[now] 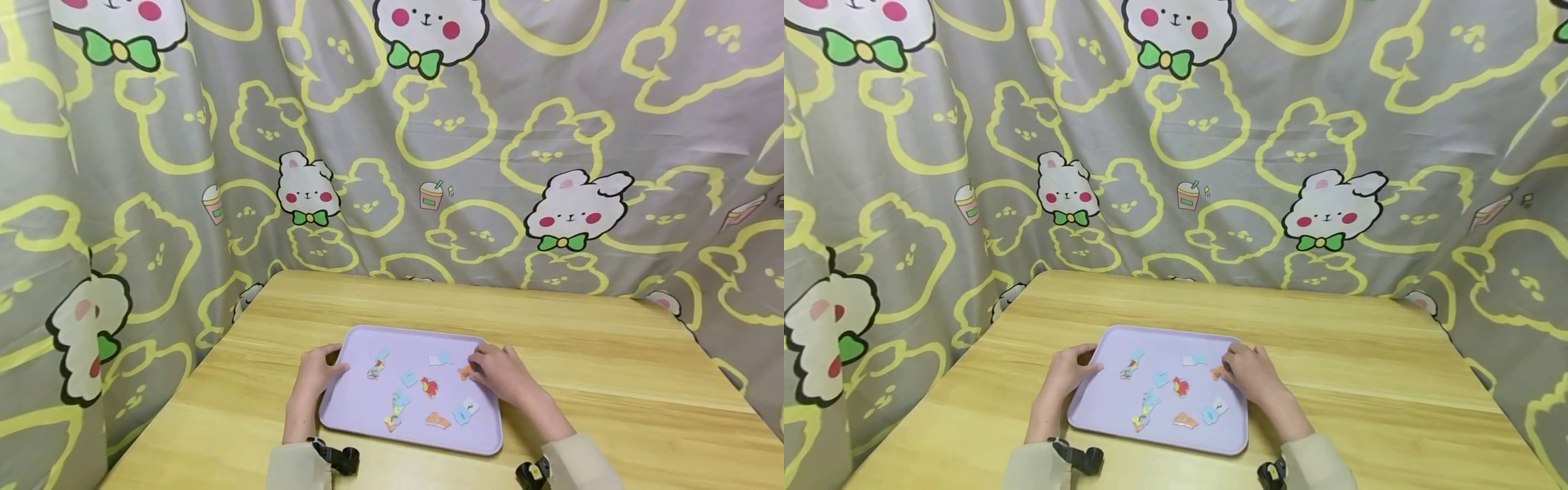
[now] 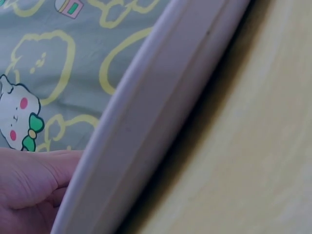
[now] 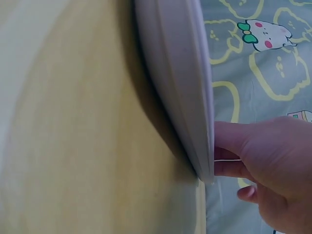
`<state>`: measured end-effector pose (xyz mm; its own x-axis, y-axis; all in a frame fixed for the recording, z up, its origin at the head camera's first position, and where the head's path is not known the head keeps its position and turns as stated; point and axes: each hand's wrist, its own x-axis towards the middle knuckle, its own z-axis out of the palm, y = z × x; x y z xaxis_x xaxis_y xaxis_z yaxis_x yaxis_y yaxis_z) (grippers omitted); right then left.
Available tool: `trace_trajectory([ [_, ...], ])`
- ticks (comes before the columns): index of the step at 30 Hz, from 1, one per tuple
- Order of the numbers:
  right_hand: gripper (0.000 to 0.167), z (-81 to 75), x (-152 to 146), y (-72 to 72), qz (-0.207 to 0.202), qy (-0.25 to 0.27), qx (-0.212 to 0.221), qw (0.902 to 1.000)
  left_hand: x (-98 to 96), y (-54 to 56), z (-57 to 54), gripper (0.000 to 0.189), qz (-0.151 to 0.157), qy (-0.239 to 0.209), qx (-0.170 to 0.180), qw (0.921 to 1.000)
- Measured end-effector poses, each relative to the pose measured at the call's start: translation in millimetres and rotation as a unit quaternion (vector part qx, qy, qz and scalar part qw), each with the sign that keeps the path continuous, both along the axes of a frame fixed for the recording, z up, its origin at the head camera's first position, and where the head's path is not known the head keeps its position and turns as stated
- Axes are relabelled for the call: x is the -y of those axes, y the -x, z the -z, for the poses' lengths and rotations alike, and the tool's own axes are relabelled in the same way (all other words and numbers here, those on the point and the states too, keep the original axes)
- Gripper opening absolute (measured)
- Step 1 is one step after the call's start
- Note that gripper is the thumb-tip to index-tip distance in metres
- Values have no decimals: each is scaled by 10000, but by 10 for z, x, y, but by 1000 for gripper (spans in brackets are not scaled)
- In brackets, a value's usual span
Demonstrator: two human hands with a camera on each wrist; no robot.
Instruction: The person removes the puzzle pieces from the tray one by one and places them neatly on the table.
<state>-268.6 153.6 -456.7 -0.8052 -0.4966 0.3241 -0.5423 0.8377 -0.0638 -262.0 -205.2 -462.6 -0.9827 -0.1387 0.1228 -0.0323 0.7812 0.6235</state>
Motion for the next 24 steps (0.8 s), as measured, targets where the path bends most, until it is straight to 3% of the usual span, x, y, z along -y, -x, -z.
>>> trace_trajectory([
  [5,12,11,19,33,-148,-105,-453,9988,5,14,14,42,-25,57,-24,10000],
  [18,12,1,2,116,-438,-13,-397,9982,10,0,-4,42,-22,89,-46,9999],
  [24,19,9,4,135,-553,-62,-659,9963,2,-6,-8,42,-28,38,-28,10000],
])
